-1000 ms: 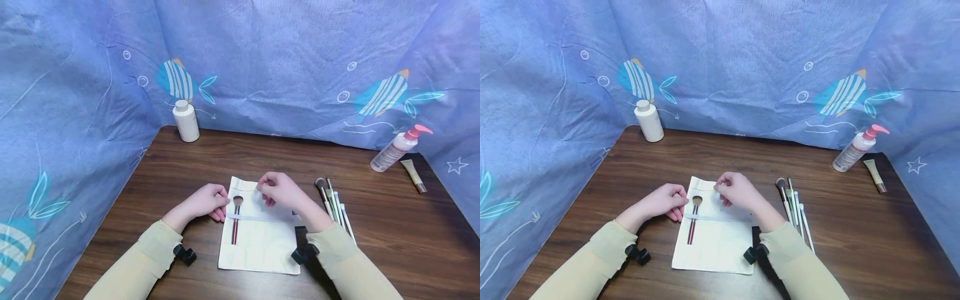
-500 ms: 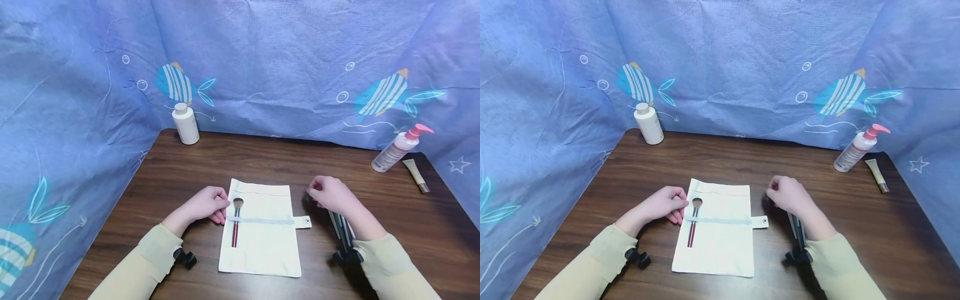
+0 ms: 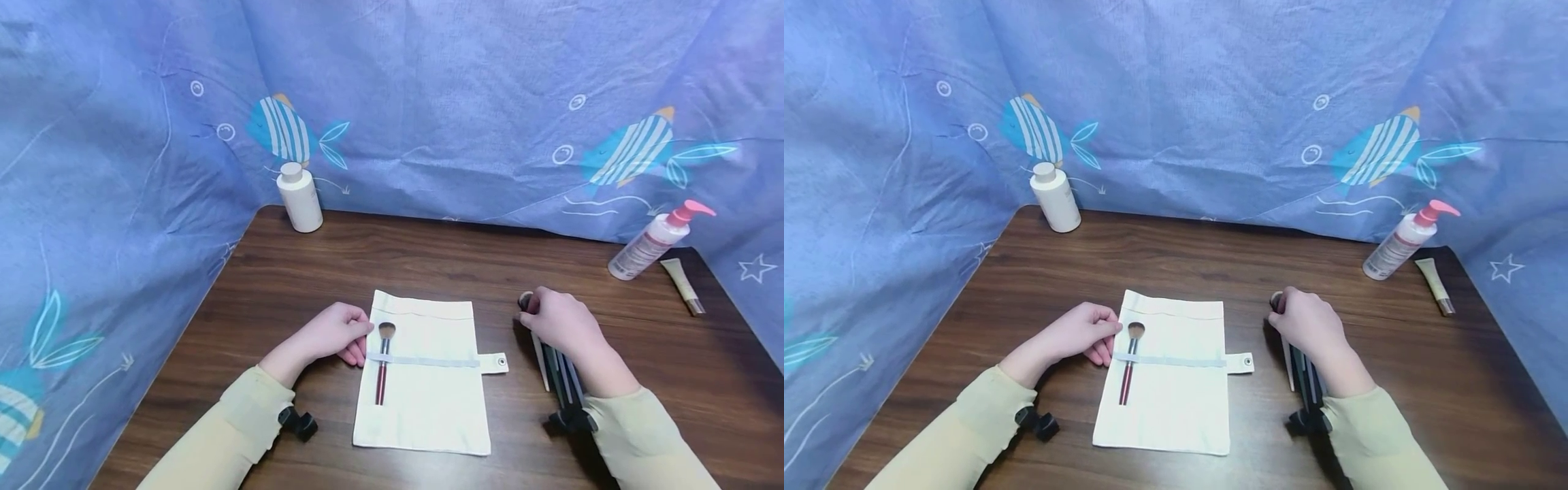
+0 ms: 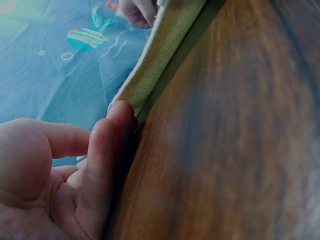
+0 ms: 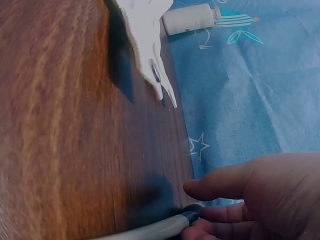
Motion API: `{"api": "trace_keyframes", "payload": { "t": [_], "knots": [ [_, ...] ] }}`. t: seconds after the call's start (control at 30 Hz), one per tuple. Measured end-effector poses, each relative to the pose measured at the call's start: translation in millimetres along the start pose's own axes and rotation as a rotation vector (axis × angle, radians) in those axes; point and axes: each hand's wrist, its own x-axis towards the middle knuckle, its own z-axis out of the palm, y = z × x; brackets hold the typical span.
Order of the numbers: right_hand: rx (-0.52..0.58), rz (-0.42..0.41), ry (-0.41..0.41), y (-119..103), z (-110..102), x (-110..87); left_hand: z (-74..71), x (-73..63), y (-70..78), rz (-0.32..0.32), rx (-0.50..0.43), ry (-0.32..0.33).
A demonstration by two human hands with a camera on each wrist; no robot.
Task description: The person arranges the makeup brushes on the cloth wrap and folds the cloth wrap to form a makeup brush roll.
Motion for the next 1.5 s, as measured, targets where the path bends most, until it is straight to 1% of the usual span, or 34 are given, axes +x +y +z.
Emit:
{"api": "trace_keyframes", "payload": {
  "t": [0.17,0.33,0.57,0.67,0.77,0.8,0.9,1.0,1.07,1.2,1.37,1.5],
  "knots": [
    [-0.011,0.024,-0.014,-0.6,0.2,0.2,-0.7,0.4,-0.5,-0.001,0.005,0.0],
    [-0.037,0.051,-0.023,0.2,5.1,3.4,-0.9,0.8,-0.5,-0.01,0.001,0.007],
    [-0.019,0.048,-0.019,-1.7,11.2,4.1,-2.1,2.4,0.2,-0.018,-0.008,0.005],
    [-0.011,0.052,-0.028,-3.4,12.0,5.6,-3.8,5.4,1.1,-0.017,-0.007,0.019],
    [0.018,0.045,-0.033,-4.4,9.9,7.0,-5.7,9.8,2.5,-0.016,0.006,0.049],
    [0.043,0.039,-0.033,-5.0,9.3,7.2,-6.3,11.5,3.2,-0.015,0.014,0.064],
    [0.167,0.009,-0.03,-6.7,8.1,7.9,-8.2,18.1,4.6,-0.002,0.031,0.112],
    [0.317,-0.021,-0.028,-10.1,8.9,8.1,-10.0,24.0,5.3,0.016,0.043,0.151],
    [0.424,-0.037,-0.042,-12.6,9.9,8.9,-11.2,26.4,5.3,0.019,0.046,0.163],
    [0.619,-0.044,-0.077,-17.9,10.3,9.9,-13.0,29.0,6.2,0.011,0.039,0.164],
    [0.8,-0.04,-0.102,-25.6,11.5,12.2,-13.3,33.0,9.0,0.023,0.023,0.139],
    [0.969,-0.057,-0.141,-41.0,15.1,18.0,-13.3,34.7,9.9,0.025,0.017,0.126]
  ]
}}
